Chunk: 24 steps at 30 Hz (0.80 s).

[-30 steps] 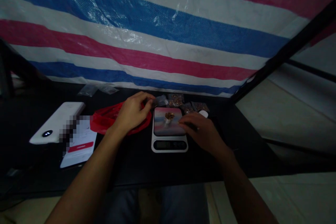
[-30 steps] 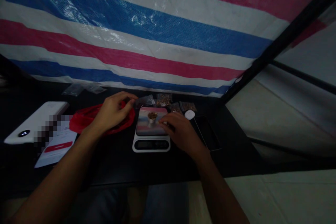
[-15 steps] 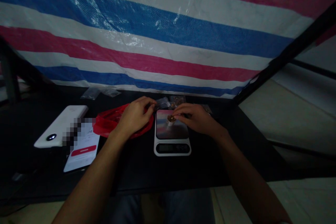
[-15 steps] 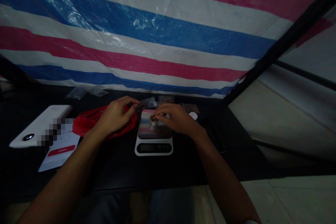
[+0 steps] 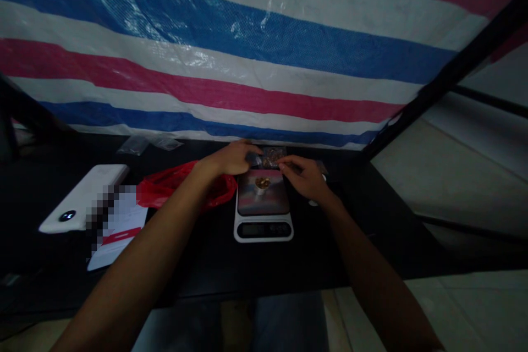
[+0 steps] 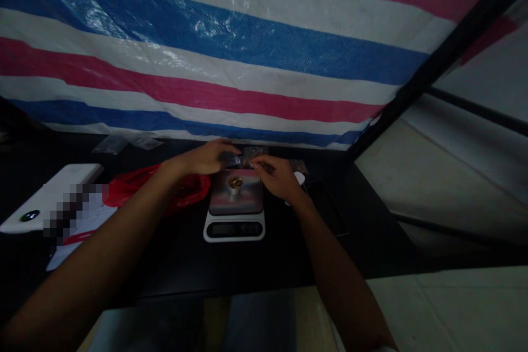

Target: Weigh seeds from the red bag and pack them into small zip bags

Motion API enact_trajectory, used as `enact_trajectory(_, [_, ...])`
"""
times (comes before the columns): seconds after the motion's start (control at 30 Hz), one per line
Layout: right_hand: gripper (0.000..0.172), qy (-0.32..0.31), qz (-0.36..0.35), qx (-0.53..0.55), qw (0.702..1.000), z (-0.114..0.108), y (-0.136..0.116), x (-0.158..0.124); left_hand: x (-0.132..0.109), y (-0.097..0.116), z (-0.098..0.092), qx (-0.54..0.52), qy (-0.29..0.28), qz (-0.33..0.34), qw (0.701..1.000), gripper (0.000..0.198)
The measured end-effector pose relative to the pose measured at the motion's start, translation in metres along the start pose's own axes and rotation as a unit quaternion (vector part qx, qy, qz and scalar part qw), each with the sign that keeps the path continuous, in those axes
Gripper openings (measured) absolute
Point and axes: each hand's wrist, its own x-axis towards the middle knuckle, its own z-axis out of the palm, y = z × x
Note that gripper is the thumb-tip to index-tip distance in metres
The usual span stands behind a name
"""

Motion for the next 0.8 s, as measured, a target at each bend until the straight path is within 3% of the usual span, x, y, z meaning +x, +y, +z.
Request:
enact_trajectory(0.1, [0.023, -0.007, -0.008, 0.004, 1.000, 0.001, 0.001, -0.001, 0.010, -0.002, -0.001, -0.031, -0.068, -0.052, 0.996, 0.044])
enact_trajectory(0.2, [0.023, -0.007, -0.020, 0.008, 1.000, 0.002, 0.003, -0.002, 0.008, -0.007, -0.003, -0.030, -0.064, -0.103, 0.992, 0.038])
enact_trajectory(0.3, [0.022, -0.010, -0.026, 0.006, 1.000, 0.003, 0.004, -0.002, 0.003, -0.017, -0.003, -0.030, -0.046, -0.105, 0.993, 0.036])
enact_trajectory(0.43, [0.022, -0.020, -0.017, 0.009, 1.000, 0.001, 0.002, -0.003, -0.003, -0.031, -0.004, -0.055, 0.015, -0.096, 0.994, 0.030])
enact_trajectory(0.57, [0.025, -0.060, -0.018, 0.024, 0.998, -0.004, -0.003, -0.006, -0.012, -0.034, -0.013, -0.187, 0.119, -0.085, 0.971, 0.038])
enact_trajectory(0.7, [0.033, -0.125, -0.052, 0.004, 0.991, -0.005, -0.009, -0.009, -0.029, -0.018, -0.027, -0.299, 0.267, -0.052, 0.915, 0.050])
enact_trajectory(0.8, [0.042, -0.152, -0.056, -0.025, 0.986, -0.001, -0.011, -0.010, -0.051, 0.003, -0.029, -0.305, 0.283, -0.039, 0.908, 0.054])
